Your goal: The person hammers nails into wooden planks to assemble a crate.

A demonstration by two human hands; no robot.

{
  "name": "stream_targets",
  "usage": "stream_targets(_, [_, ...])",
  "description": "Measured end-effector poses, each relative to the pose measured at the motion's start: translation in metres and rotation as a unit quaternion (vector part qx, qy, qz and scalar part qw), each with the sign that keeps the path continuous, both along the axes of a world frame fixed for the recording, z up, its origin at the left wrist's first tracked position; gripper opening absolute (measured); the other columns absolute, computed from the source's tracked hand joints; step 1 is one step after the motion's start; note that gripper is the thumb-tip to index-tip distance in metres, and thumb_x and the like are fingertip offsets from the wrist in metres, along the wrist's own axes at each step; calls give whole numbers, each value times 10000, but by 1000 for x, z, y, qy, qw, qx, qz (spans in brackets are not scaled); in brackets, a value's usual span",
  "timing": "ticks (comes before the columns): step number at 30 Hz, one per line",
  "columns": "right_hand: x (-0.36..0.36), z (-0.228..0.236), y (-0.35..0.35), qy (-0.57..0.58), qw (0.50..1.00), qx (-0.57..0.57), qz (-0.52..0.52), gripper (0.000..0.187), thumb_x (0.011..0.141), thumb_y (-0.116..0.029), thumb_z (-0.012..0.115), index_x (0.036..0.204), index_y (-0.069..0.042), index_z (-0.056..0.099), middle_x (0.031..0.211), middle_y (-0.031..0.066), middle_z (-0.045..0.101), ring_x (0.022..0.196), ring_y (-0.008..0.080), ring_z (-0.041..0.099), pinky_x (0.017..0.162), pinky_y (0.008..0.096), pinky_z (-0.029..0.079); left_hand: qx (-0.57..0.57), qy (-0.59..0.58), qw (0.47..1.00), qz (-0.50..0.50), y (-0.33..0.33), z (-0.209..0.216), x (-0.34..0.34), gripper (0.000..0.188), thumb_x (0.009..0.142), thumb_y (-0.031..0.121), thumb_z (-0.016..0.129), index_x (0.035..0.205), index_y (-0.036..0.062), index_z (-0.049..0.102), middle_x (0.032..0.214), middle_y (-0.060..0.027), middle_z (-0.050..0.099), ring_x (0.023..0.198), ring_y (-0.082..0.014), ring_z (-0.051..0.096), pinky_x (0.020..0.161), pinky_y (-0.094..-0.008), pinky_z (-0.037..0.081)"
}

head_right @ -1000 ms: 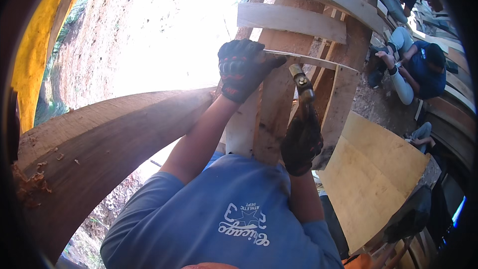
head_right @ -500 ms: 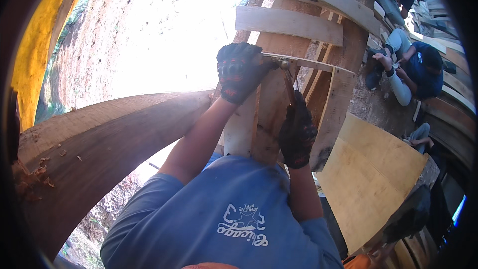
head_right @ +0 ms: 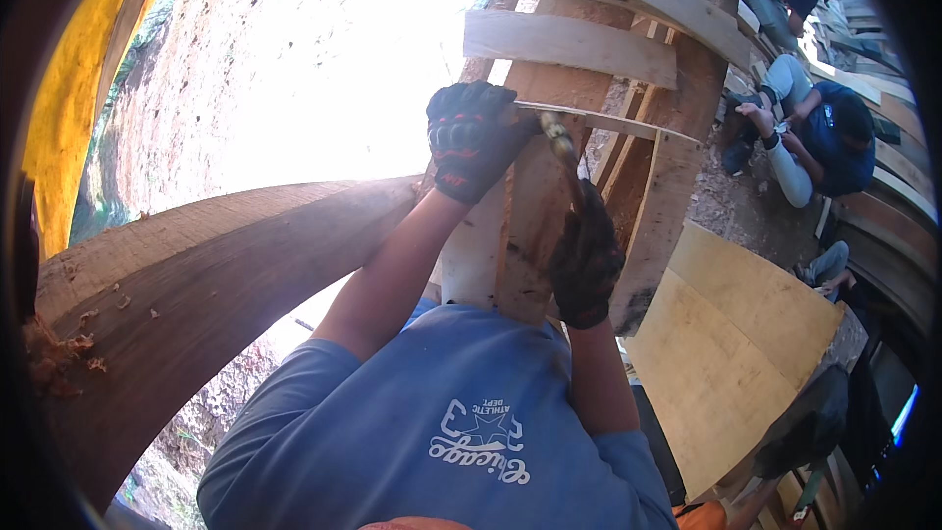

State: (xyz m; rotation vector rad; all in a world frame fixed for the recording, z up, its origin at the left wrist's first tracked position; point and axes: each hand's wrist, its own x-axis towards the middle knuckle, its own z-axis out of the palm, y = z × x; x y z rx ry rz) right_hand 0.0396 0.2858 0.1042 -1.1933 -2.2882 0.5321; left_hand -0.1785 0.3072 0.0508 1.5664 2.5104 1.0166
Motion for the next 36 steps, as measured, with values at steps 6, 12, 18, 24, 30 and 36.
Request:
stream_targets(6, [7, 1, -14, 10, 999, 18, -44, 374, 1084, -75, 602, 1436, 53, 623, 1337, 249, 731, 1196, 412, 740, 1006, 452, 606, -92, -16, 996, -4, 3, 12, 0, 464, 787, 559, 864, 990, 144, 823, 1063, -69, 767, 1099, -279, 700, 1039, -455, 487])
stream_targets(12, [4, -5, -7, -29, 998, -52, -30, 356, 1102, -101, 572, 1416, 50, 643, 1350, 250, 726, 1183, 412, 744, 997, 433, 610, -50, 16, 998, -17, -2, 3, -2, 500, 793, 584, 861, 1008, 135, 824, 1065, -85, 771, 1075, -287, 707, 1022, -450, 498])
stream_targets(18, [4, -11, -13, -48, 998, 10, -39, 368, 1115, -141, 570, 1456, -22, 640, 1342, 222, 733, 1166, 392, 746, 956, 451, 607, 25, 9, 1000, 4, 2, -4, 1, 555, 778, 645, 857, 885, 105, 789, 917, -95, 732, 989, -328, 682, 1000, -506, 459])
stream_targets(24, [7, 10, -13, 21, 998, 13, -50, 376, 1114, -122, 580, 1462, 14, 624, 1300, 241, 750, 1112, 397, 766, 929, 454, 612, -73, -15, 997, 1, 0, 12, 0, 567, 797, 636, 832, 1029, 119, 820, 1068, -80, 773, 1068, -302, 710, 1058, -457, 485])
stream_targets(30, [2, -14, 0, -33, 999, 20, 26, 381, 1102, -135, 609, 1452, 12, 641, 1270, 247, 757, 1077, 413, 771, 880, 455, 620, 10, 5, 1000, -19, -2, -4, -2, 536, 804, 633, 838, 904, 108, 789, 953, -99, 742, 1023, -337, 679, 1012, -502, 452])
stream_targets(36, [7, -5, -11, 28, 998, 58, -14, 391, 1084, -88, 612, 1448, 54, 611, 1330, 271, 717, 1150, 424, 748, 936, 469, 617, -5, -14, 1000, -2, 0, -7, -1, 538, 805, 632, 833, 926, 109, 787, 985, -99, 740, 1014, -336, 677, 1019, -509, 450])
